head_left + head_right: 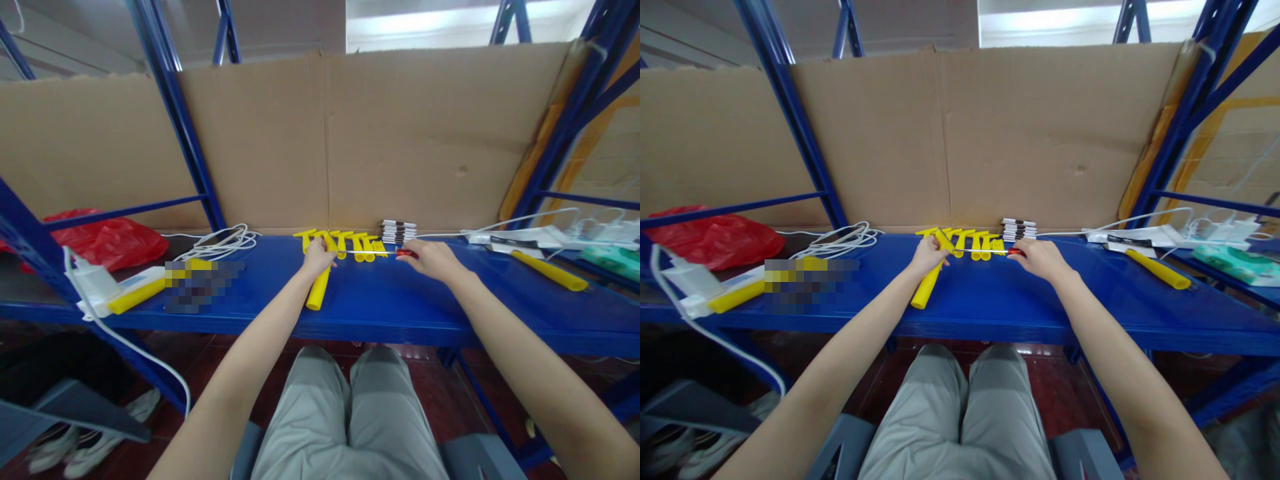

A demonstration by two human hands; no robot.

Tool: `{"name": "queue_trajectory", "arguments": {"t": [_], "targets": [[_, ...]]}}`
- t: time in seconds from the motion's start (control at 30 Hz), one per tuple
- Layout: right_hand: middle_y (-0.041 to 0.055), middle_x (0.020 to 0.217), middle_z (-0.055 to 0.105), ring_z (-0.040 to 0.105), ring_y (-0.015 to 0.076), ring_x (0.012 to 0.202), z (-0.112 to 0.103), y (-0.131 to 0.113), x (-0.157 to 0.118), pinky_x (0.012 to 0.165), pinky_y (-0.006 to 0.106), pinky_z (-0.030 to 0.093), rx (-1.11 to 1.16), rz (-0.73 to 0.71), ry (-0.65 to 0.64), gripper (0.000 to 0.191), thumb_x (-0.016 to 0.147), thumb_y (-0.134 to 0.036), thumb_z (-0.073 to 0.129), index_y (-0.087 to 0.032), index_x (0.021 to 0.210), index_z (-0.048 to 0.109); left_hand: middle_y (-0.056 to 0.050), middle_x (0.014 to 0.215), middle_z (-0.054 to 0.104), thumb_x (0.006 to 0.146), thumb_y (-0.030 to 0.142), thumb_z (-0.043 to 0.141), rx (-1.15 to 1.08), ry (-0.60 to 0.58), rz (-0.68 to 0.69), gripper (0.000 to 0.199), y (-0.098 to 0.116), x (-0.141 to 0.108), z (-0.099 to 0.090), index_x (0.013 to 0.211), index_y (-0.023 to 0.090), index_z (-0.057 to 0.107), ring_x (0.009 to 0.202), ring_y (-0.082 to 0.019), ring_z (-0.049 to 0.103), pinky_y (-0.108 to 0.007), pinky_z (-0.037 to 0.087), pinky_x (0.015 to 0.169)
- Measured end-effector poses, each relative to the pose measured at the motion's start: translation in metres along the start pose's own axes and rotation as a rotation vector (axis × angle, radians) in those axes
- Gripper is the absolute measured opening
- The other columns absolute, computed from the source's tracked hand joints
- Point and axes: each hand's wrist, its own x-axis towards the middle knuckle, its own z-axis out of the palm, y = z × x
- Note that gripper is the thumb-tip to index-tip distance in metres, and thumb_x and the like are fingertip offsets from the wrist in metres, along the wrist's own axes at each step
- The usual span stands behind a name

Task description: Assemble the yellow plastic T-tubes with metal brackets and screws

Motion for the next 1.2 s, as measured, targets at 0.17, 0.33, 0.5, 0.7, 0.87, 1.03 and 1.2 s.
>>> {"name": "queue_trajectory", "arguments": {"t": [0.17,0.33,0.5,0.7,0.87,1.03,1.2], "targets": [[0.0077,0.087,0.072,0.062,0.0219,0.069,0.001,-0.002,0.002,0.053,0.028,0.029,-0.044,0.033,-0.038,0.018,0.086,-0.033,0.051,-0.021,0.096,0.06,0.003,0.06,0.061,0.07,0.01,0.072,0.044,-0.028,0.008,0.022,0.0,0.0,-0.002,0.085,0.013,0.056,0.04,-0.007,0.056,-0.016,0.042,0.044],[0.0092,0.091,0.071,0.062,0.0216,0.076,0.003,0.003,0.0,0.055,0.028,0.03,-0.045,-0.028,0.047,0.018,0.086,-0.029,0.047,-0.02,0.088,0.062,0.003,0.061,0.059,0.072,0.002,0.063,0.138,-0.052,0.031,0.019,0.003,-0.004,-0.003,0.078,0.015,0.052,0.041,-0.008,0.057,-0.017,0.04,0.042],[0.0087,0.098,0.072,0.064,0.0219,0.083,0.001,0.006,-0.002,0.059,0.028,0.036,-0.016,-0.06,0.029,0.027,0.089,-0.034,0.046,-0.02,0.09,0.069,0.002,0.065,0.058,0.071,0.0,0.06,0.173,-0.017,0.042,0.024,0.007,-0.007,-0.003,0.072,0.018,0.044,0.041,-0.009,0.058,-0.017,0.038,0.041],[0.0091,0.099,0.073,0.066,0.0226,0.08,-0.001,0.002,-0.002,0.061,0.029,0.039,-0.023,-0.013,-0.053,0.03,0.089,-0.036,0.047,-0.022,0.1,0.071,0.004,0.058,0.055,0.071,0.001,0.062,0.183,0.011,0.041,0.026,0.009,-0.008,-0.005,0.07,0.019,0.043,0.043,-0.011,0.06,-0.017,0.038,0.042],[0.0079,0.085,0.073,0.064,0.0225,0.068,-0.001,-0.004,0.001,0.054,0.028,0.033,-0.045,0.042,-0.071,0.025,0.087,-0.037,0.05,-0.02,0.099,0.065,0.003,0.061,0.057,0.07,0.002,0.064,0.215,0.044,0.042,0.026,0.01,-0.007,-0.007,0.071,0.019,0.044,0.044,-0.012,0.061,-0.018,0.038,0.042],[0.0082,0.09,0.073,0.065,0.0225,0.074,0.0,-0.004,0.001,0.055,0.028,0.032,-0.034,0.011,-0.039,0.02,0.088,-0.036,0.05,-0.021,0.091,0.064,0.001,0.067,0.058,0.071,0.003,0.064,0.223,0.035,0.04,0.026,0.011,-0.008,-0.009,0.072,0.019,0.043,0.044,-0.011,0.06,-0.018,0.037,0.04],[0.0099,0.097,0.073,0.067,0.0239,0.081,0.001,-0.007,0.001,0.061,0.029,0.038,-0.005,-0.008,-0.079,0.028,0.092,-0.039,0.047,-0.02,0.098,0.066,-0.002,0.077,0.062,0.072,0.002,0.062,0.242,0.056,0.041,0.025,0.016,-0.012,-0.012,0.073,0.018,0.043,0.047,-0.011,0.062,-0.019,0.04,0.042]]}}
